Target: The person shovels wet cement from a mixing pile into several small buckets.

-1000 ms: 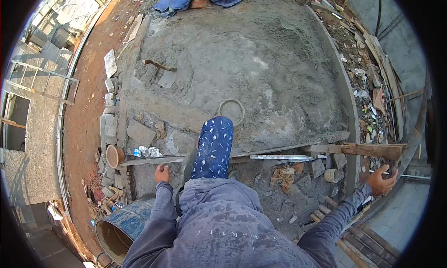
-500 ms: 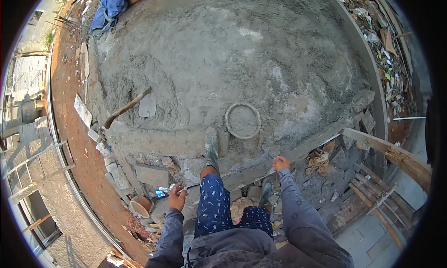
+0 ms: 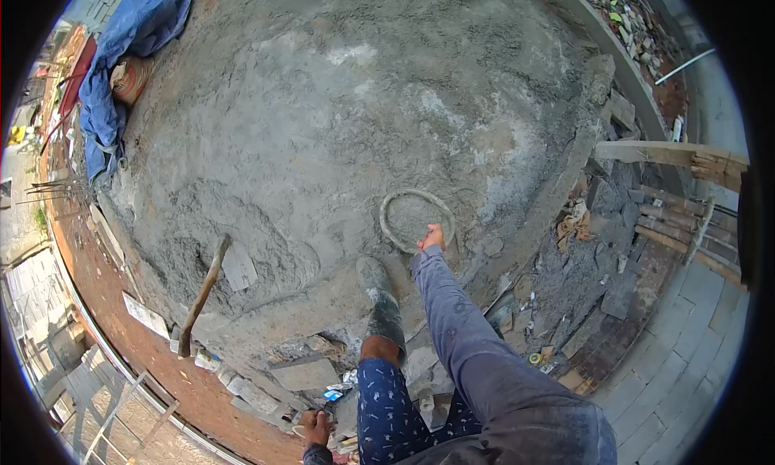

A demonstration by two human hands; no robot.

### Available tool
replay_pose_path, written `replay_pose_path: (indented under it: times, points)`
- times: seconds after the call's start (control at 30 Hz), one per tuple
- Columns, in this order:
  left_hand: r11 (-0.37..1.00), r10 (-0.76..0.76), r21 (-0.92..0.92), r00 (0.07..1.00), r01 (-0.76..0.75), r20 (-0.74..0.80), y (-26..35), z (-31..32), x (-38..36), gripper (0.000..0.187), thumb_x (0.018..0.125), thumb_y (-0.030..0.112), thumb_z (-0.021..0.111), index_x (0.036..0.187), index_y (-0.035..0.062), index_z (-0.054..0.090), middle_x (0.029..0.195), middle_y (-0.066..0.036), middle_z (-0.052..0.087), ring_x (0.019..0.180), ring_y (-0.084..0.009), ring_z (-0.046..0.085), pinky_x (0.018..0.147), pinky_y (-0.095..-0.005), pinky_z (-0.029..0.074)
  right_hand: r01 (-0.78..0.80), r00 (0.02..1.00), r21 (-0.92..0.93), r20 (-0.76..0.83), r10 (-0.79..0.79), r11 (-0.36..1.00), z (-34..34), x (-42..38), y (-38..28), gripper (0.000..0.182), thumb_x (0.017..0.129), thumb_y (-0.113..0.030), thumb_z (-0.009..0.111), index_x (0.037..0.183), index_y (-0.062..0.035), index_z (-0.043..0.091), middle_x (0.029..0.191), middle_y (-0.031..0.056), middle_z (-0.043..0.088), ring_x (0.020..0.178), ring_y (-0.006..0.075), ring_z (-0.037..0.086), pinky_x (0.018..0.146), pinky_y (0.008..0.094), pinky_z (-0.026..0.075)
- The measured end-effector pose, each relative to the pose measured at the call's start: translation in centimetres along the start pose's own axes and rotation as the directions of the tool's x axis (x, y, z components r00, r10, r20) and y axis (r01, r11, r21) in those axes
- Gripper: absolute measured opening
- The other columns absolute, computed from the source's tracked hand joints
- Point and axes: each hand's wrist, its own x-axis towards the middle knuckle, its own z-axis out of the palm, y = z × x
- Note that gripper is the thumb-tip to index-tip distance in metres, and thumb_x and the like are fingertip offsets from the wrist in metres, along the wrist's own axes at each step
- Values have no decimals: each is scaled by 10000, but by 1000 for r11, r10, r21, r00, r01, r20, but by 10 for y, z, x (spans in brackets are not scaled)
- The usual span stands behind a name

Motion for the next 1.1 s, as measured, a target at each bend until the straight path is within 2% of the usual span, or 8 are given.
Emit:
replay_pose_path:
  times: [0.2,0.3,0.4,0.5,0.67,0.77,0.9,1.1]
  points:
    - [933,345,-107,938,-343,-1,121,50,-60,492,1002,446,460,1341,94,516,1198,-141,639,805,-203,677,653,-299,502,-64,972,118,230,35,991,-146,-134,-95,233,798,-240,637,696,-134,456,515,-26,324,425,144,353,475,346,402]
    - [880,475,-98,853,-465,217,167,132,-116,553,1005,501,427,1399,115,466,1322,-134,566,1018,-210,615,824,-342,480,-55,911,138,412,-6,989,-269,-248,-164,222,792,-219,667,696,-107,501,535,-22,336,458,118,343,536,314,415]
    - [884,464,-235,702,-404,540,171,243,-158,595,1004,527,402,1436,119,426,1407,-135,496,1156,-255,561,947,-389,447,-6,810,143,581,-79,990,-397,-356,-241,237,849,-218,647,691,-143,487,563,-49,360,522,98,382,648,320,444]
    - [913,367,-407,377,30,850,138,379,-226,660,994,572,385,1456,100,377,1439,-114,477,1270,-297,495,1025,-484,413,120,736,142,651,-184,982,-518,-450,-291,191,873,-201,644,748,-143,512,618,-66,378,564,67,370,669,292,420]
    - [991,133,-133,118,-1,984,52,521,-376,691,986,575,398,1472,87,339,1469,-118,437,1315,-321,457,1076,-538,376,206,602,306,710,-366,930,-686,-519,-347,184,868,-241,654,787,-135,526,658,-77,380,580,44,327,601,248,340]
    - [995,-19,19,-2,-96,1000,8,589,-484,693,985,576,399,1473,88,339,1471,-118,436,1315,-322,456,1077,-539,376,276,591,349,673,-444,896,-772,-528,-372,133,876,-218,654,895,-156,538,663,-89,333,581,46,311,637,242,326]
    - [954,-195,155,-139,-257,971,-53,666,-610,696,983,578,402,1473,88,339,1472,-118,434,1316,-323,456,1077,-540,376,455,566,555,424,-707,696,-861,-537,-391,268,880,-215,659,666,-128,524,565,-27,427,480,91,432,423,251,317]
    - [861,-403,265,-265,-434,876,-118,720,-742,699,981,580,405,1474,89,339,1474,-118,431,1316,-324,455,1078,-541,375,550,633,669,58,-772,500,-951,-523,-405,217,890,-159,636,694,-114,556,574,-32,438,485,73,410,429,254,312]
